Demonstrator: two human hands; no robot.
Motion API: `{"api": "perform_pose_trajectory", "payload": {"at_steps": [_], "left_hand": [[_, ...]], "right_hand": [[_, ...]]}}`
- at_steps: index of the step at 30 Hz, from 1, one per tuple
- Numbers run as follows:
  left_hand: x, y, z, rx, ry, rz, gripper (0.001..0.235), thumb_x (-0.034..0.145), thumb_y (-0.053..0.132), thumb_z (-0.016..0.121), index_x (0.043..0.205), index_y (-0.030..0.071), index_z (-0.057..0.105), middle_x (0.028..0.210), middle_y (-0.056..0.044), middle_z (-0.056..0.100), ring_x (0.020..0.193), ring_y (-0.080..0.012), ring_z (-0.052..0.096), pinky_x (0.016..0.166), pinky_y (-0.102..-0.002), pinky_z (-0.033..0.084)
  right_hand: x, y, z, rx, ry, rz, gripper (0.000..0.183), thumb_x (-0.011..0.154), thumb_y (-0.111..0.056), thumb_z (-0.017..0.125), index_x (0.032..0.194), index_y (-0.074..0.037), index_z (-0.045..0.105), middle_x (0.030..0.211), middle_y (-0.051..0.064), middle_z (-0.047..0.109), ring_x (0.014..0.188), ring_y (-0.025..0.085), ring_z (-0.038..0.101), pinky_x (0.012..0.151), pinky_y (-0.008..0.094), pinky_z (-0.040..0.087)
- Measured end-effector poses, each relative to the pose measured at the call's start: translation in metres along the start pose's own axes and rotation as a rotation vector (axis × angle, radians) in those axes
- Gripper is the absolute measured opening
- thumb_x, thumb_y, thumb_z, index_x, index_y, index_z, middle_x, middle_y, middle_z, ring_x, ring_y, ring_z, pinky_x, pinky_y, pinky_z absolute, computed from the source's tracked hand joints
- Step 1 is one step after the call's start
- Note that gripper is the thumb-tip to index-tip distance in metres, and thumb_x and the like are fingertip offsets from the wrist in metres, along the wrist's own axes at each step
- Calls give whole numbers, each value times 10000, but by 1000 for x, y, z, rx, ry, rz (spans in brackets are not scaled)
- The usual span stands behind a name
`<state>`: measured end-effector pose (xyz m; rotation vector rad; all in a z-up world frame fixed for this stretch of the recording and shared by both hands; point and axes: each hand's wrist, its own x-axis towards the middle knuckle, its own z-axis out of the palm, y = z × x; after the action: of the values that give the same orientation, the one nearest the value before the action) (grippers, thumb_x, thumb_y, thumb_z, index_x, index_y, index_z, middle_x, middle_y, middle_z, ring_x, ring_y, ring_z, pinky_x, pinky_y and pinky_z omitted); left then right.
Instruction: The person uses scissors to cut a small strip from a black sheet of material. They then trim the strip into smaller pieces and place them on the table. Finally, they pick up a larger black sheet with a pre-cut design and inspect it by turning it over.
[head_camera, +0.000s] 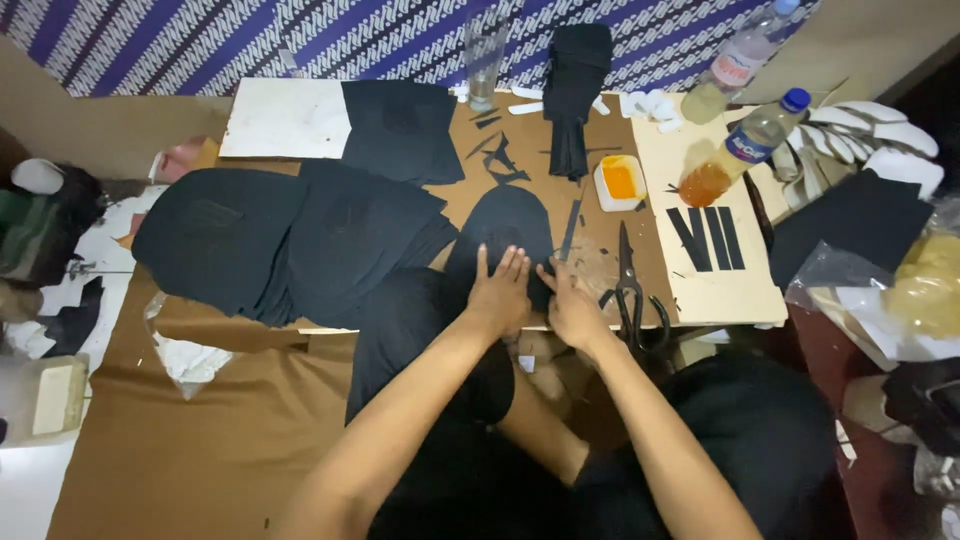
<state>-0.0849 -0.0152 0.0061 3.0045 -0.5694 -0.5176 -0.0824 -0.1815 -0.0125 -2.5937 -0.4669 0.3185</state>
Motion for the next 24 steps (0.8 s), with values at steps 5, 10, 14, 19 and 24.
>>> {"api": "perform_pose_trajectory", "payload": {"at_steps": [5,10,14,19,24], "left_hand": [[8,-1,11,-89,-133,-76,806,945,324,415,1651,99,96,1732,-80,39,1592,-280,-13,1226,-692,-96],[40,0,43,-91,-131,-103,817,938,222,447,1647,68,72,1730,-108,21,1589,-299,-9,1230,-692,-67],[34,12,31,-106,-75,-133,722,943,97,513,1595,-43,238,1701,-214,154,1574,-362,145,1228,-621,137],[28,-9,42,-132,19,-78,725,953,162,549,1619,74,273,1688,-175,217,1545,-340,231,1167,-614,257],[12,-17,40,-232,86,-54,673,972,104,528,1611,111,317,1687,-109,268,1543,-280,258,1185,-589,255]], "right_hand": [[-2,-8,-23,-69,-190,37,590,998,-100,454,1557,-139,269,1343,291,632,1246,465,600,1040,562,455],[-10,5,-26,-5,-242,28,576,992,-144,464,1536,-166,278,1440,194,594,1283,439,586,1063,565,470],[-22,-8,-33,-50,-284,86,596,998,-132,422,1561,-177,229,1487,175,568,1326,452,552,1105,629,422],[-23,-3,-30,-125,-272,83,649,990,-133,421,1600,-201,209,1492,169,566,1323,428,560,1106,643,392],[-14,-7,-37,24,-256,77,574,1015,-124,410,1561,-103,232,1457,244,575,1318,476,548,1089,654,415]]}}
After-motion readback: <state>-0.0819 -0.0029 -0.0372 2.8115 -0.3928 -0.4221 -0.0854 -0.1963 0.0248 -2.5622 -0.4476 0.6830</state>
